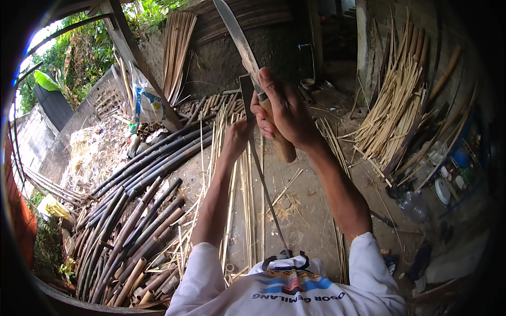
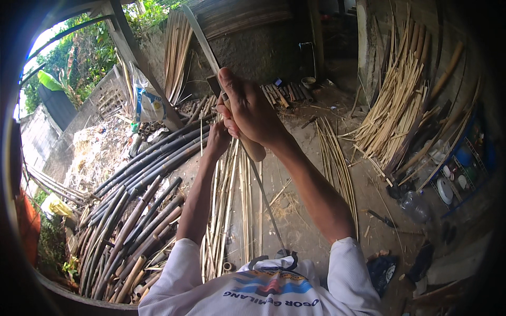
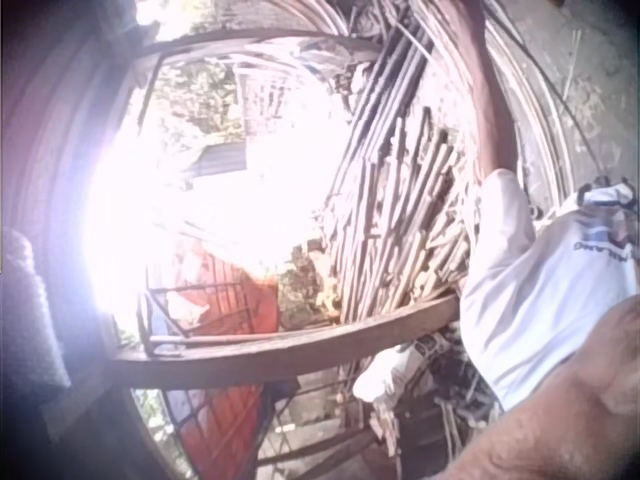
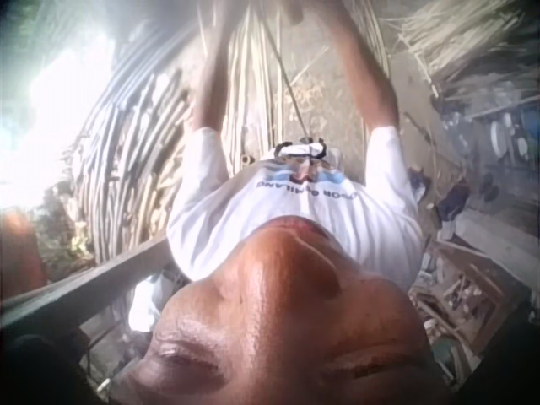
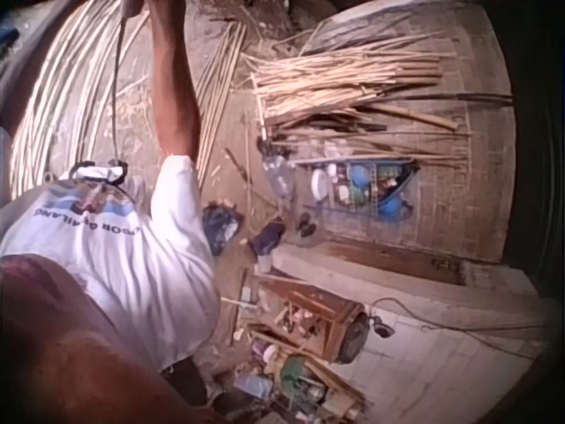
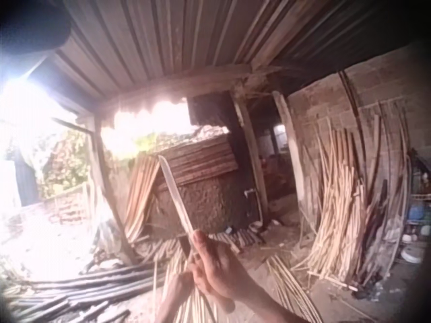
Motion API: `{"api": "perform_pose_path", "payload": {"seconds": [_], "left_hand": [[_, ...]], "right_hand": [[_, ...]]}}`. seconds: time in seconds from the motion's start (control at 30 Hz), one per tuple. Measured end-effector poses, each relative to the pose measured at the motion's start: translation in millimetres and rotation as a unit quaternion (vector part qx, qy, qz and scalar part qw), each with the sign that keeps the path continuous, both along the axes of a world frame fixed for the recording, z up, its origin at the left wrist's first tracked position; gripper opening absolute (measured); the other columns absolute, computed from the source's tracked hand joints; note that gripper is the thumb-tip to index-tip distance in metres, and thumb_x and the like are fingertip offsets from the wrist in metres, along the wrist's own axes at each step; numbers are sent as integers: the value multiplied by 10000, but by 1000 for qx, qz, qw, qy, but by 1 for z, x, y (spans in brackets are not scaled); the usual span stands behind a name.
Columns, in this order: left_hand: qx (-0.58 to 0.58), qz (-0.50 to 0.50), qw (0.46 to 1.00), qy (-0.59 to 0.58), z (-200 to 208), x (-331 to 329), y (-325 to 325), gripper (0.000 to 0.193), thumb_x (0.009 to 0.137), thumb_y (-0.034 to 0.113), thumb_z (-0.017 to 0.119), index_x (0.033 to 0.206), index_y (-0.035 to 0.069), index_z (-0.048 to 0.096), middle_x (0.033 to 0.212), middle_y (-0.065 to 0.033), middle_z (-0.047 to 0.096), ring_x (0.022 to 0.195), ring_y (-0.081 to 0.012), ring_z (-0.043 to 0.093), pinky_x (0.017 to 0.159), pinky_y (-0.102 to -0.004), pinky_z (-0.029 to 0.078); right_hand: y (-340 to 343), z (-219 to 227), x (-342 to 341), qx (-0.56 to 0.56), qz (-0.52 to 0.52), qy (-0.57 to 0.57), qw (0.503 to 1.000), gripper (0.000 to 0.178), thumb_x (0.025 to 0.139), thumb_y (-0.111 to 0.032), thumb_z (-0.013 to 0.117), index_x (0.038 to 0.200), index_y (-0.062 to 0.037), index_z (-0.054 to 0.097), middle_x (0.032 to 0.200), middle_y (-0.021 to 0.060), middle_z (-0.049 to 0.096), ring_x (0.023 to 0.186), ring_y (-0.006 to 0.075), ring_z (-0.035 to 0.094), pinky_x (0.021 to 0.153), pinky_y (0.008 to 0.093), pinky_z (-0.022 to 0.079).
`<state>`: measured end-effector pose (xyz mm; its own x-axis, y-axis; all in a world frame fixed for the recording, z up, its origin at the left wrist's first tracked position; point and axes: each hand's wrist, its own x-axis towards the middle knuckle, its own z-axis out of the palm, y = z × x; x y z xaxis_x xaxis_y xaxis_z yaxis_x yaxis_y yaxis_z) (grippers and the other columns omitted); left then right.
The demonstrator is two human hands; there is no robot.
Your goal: The person repeatedly splits long bamboo poles into thin strips using a machete. They hold each pole, strike it with the blade, and pull the resulting strips apart, then set them aside. The process is repeated for multiple poles throughout the clip.
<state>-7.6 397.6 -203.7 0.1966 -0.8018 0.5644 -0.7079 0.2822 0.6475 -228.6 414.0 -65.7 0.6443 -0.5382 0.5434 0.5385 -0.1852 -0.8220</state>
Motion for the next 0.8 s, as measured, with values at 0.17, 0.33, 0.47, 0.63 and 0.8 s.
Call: {"api": "perform_pose_path", "payload": {"seconds": [0.17,0.33,0.47,0.63,0.8], "left_hand": [[-14,-23,999,20,-17,11,-18,287,991,257,558,1025,1,683,690,-158,605,617,-98,491,580,-343,437],[-47,-36,998,4,-18,7,-24,295,986,265,560,1014,-2,683,651,-167,566,567,-122,455,541,-360,405],[-68,-38,997,7,-20,-3,-30,312,991,305,533,1030,33,682,663,-181,572,549,-164,494,536,-362,402],[-62,49,997,6,-25,-16,-39,326,991,348,520,982,59,670,669,-191,574,551,-258,557,541,-379,410],[-118,125,985,-26,-48,-42,-50,243,985,283,546,958,65,650,703,-208,585,542,-342,533,518,-407,404]], "right_hand": [[-1,-4,-2,-19,-38,-7,999,556,1005,-553,397,779,-50,465,573,1,426,402,58,417,381,227,367],[-6,-7,0,-12,-44,-12,999,576,997,-571,400,758,-50,457,572,3,431,394,60,412,375,229,363],[-10,-8,-2,19,-60,4,998,573,981,-604,400,869,-51,504,555,-9,407,387,56,392,372,226,350],[-17,-9,0,37,-55,32,997,518,998,-590,357,1002,-87,482,522,-25,376,375,59,367,357,229,328],[-38,-29,9,-3,-121,49,991,510,1004,-588,329,980,-92,448,504,-19,382,353,77,371,340,251,328]]}}
